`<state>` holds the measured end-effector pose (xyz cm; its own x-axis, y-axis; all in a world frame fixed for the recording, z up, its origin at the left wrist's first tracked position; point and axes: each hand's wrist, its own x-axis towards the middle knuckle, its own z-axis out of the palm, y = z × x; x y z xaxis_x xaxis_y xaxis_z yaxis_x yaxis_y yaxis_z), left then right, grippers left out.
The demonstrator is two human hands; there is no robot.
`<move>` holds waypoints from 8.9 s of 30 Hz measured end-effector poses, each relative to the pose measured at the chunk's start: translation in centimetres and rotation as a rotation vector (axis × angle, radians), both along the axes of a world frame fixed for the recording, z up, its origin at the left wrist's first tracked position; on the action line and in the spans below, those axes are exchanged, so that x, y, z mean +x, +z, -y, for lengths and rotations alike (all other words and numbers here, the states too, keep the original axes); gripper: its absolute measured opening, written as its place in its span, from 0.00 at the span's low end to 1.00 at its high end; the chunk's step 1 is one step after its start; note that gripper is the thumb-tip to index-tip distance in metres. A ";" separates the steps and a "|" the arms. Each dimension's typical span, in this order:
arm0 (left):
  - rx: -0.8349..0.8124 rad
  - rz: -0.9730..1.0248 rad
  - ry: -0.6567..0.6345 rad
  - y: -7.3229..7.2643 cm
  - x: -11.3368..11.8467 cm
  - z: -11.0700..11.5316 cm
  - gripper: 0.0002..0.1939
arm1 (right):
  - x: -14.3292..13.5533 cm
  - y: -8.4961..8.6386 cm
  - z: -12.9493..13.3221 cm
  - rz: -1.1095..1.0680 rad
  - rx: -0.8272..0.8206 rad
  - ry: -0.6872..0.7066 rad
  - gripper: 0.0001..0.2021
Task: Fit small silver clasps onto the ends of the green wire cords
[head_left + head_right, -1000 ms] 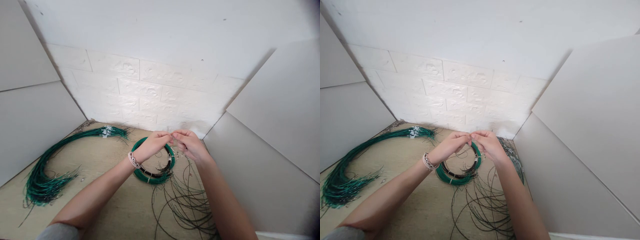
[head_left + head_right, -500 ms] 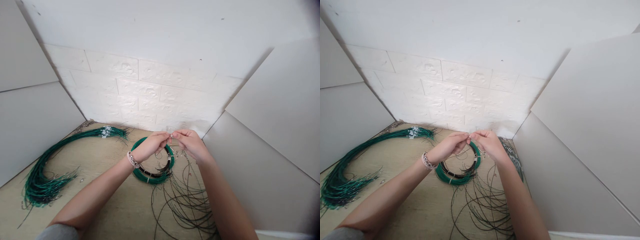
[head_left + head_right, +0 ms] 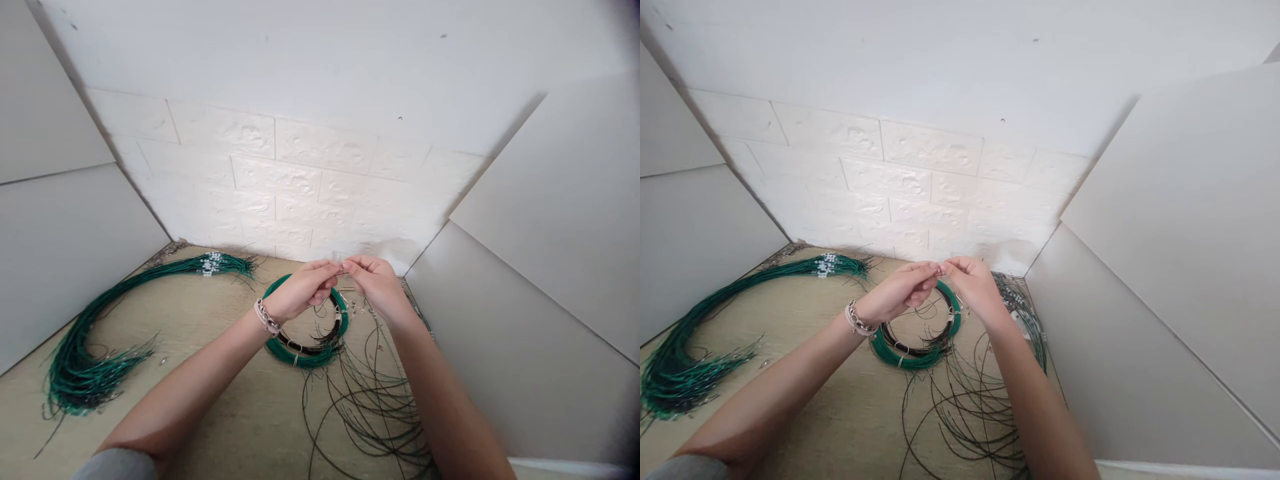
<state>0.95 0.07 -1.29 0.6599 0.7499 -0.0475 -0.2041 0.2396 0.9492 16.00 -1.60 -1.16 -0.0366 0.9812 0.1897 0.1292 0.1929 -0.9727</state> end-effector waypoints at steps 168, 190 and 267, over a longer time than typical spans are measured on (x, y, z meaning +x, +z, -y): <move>-0.378 0.423 0.028 -2.7 0.8 -1.5 0.01 | -1.1 -1.9 0.4 0.636 0.511 -0.272 0.14; -0.166 0.351 0.156 -2.3 0.9 -1.2 0.06 | -1.4 -1.8 0.5 0.687 0.469 -0.329 0.14; -0.072 0.202 0.148 -1.6 0.0 -1.9 0.09 | -0.4 -3.0 -2.3 -0.538 -0.079 -0.055 0.14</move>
<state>0.94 2.00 -2.91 0.5452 0.8381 0.0172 -0.4255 0.2590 0.8671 15.55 0.72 -4.15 0.0972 0.9909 0.0928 -0.3830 0.1233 -0.9155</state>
